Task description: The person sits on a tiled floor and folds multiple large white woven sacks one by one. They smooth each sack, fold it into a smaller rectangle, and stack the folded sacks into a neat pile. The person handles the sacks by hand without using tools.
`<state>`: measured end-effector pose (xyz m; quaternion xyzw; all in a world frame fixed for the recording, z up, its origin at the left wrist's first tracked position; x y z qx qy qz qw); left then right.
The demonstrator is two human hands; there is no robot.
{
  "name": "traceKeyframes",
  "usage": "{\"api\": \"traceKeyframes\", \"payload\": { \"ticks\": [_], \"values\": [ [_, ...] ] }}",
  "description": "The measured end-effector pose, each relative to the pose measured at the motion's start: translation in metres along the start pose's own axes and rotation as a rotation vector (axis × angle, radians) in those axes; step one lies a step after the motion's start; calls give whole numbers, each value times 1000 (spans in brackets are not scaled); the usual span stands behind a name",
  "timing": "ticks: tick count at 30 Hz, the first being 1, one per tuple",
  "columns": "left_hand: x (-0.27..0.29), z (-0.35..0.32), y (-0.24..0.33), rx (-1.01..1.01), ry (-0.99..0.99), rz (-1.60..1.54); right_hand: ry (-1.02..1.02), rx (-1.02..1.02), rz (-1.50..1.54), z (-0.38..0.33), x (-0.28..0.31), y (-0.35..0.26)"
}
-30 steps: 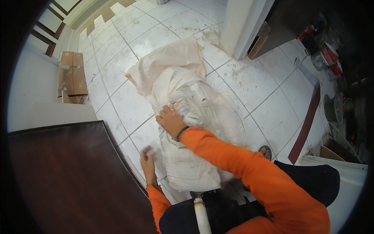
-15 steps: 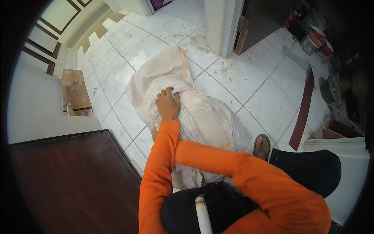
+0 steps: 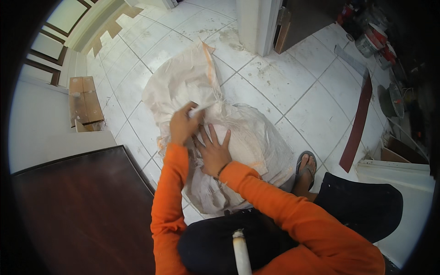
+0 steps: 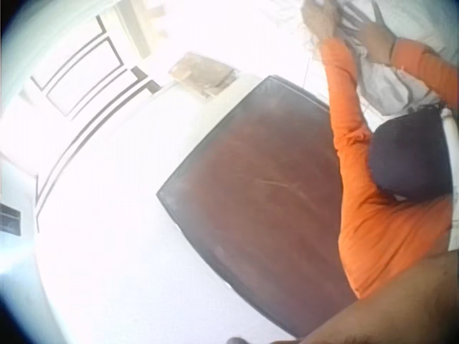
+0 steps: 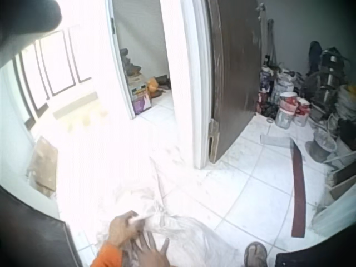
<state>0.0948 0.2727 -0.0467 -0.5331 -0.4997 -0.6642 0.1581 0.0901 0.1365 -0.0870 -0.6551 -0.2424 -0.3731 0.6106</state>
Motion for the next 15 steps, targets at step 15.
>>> {"api": "traceKeyframes", "payload": {
  "ticks": [15],
  "values": [
    [82,-85,-33,-293,437,390,-42,-18,163,13,1,27]
  ]
}}
Point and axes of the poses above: each hand's wrist, its own z-axis towards the middle knuckle, its own x-axis out of the back of the hand, y = z × x, the point moved 10 cm from there along z, towards the middle knuckle, and after that the axes turned 11 degrees about z, right-handed, at the moved point
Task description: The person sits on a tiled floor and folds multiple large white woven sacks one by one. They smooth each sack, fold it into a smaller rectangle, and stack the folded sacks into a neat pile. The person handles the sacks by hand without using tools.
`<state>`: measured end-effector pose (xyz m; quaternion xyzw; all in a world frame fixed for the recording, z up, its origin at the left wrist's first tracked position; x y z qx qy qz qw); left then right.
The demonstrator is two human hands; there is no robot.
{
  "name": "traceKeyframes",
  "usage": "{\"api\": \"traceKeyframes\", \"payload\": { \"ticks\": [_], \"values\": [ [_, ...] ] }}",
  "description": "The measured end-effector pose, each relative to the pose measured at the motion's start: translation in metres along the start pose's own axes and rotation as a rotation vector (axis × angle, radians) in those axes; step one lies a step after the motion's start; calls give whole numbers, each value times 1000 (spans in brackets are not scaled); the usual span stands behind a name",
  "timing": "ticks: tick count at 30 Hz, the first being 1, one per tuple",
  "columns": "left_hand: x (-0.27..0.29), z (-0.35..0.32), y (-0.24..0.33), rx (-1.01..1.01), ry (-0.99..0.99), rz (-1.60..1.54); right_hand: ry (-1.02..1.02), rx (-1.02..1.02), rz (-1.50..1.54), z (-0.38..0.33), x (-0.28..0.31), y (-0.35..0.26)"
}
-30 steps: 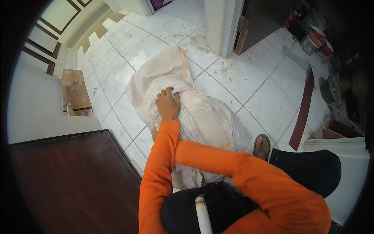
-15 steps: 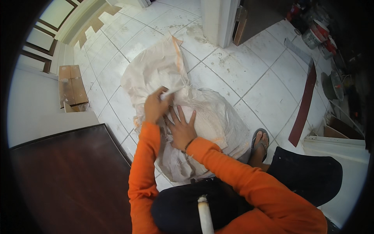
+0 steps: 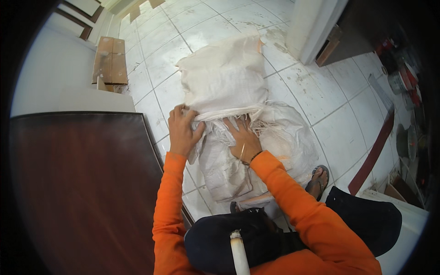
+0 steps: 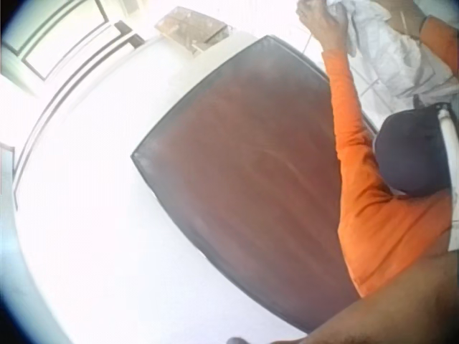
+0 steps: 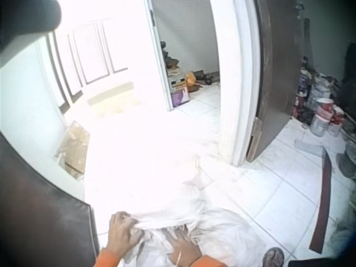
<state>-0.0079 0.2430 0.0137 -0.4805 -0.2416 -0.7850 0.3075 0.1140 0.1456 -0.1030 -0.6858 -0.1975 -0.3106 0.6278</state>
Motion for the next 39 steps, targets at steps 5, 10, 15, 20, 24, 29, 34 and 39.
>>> {"api": "traceKeyframes", "payload": {
  "ticks": [5,10,15,20,24,29,34,39],
  "values": [
    [-43,25,-48,124,-261,-468,-78,-23,-79,3,4,21],
    [-75,4,-69,223,-490,-861,-99,49,-164,7,-1,70],
    [-86,-12,-53,162,-265,-729,-101,68,-160,5,0,74],
    [-110,-21,-61,429,122,-907,-271,-168,-66,12,17,63],
    [-112,-38,-29,567,367,-864,-219,-388,-29,32,31,7],
    [-98,-43,-37,448,183,-840,-91,-364,-209,32,5,35],
    [-104,-141,-14,606,-229,-757,-257,-409,-350,32,-1,53],
    [-38,-146,100,407,-73,-841,-97,-329,-523,31,-13,34]
  ]
}}
Point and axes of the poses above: each hand's wrist, its own z-axis towards the middle knuckle, its own x-axis out of the back of the hand, y = z × x, the point moved 10 cm from there along z, towards the middle knuckle, and after that the axes turned 11 degrees about z, right-handed, at the moved point
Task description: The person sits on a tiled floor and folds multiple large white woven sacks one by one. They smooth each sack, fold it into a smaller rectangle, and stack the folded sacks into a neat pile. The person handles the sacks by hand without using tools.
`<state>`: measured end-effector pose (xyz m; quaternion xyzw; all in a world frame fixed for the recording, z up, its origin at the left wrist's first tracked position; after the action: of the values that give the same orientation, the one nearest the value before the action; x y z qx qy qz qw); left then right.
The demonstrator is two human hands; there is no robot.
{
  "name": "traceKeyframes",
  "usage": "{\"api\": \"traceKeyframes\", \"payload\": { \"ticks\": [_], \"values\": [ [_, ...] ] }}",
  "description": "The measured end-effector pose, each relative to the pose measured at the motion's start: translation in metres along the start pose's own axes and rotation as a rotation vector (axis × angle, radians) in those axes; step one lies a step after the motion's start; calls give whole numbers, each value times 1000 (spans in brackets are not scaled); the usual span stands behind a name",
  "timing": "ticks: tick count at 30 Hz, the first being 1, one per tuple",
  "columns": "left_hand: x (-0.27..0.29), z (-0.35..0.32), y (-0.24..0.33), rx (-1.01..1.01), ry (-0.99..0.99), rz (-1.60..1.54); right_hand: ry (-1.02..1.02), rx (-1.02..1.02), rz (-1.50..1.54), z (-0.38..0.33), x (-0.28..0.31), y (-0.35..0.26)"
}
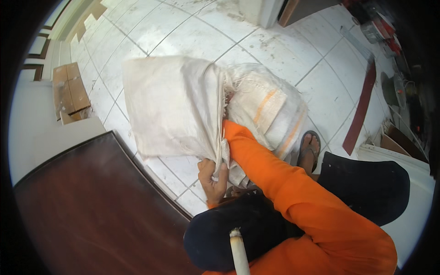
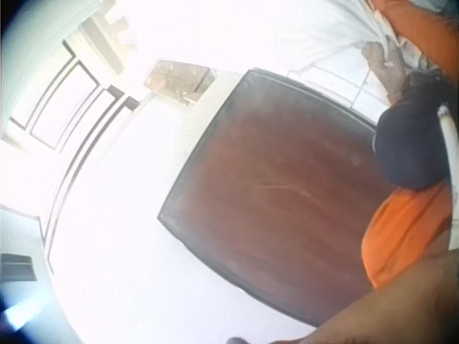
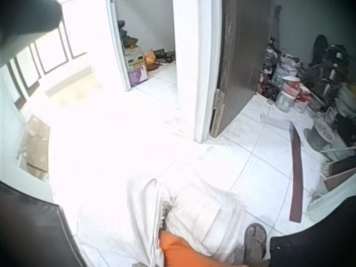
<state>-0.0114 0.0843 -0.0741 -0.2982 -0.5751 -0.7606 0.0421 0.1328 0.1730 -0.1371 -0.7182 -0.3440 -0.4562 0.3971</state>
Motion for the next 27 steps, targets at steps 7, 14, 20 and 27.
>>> {"api": "traceKeyframes", "payload": {
  "ticks": [7,14,20,27],
  "values": [
    [11,17,-43,236,-631,-131,186,523,212,-43,22,-12],
    [64,126,78,4,-359,591,-648,402,618,-22,133,82],
    [-103,213,71,-372,-321,876,-165,112,847,48,43,192],
    [-131,217,70,-371,-420,666,-91,304,573,-21,33,110]
  ]
}}
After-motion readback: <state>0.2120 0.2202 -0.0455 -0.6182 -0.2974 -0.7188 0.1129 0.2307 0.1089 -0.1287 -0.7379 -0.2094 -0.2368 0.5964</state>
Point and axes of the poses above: each hand's wrist, its own z-axis towards the middle knuckle, its own x-axis out of the back of the hand, y = z × x, the point moved 10 cm from there along z, towards the middle knuckle, and after that the axes turned 11 degrees about z, right-handed, at the moved point
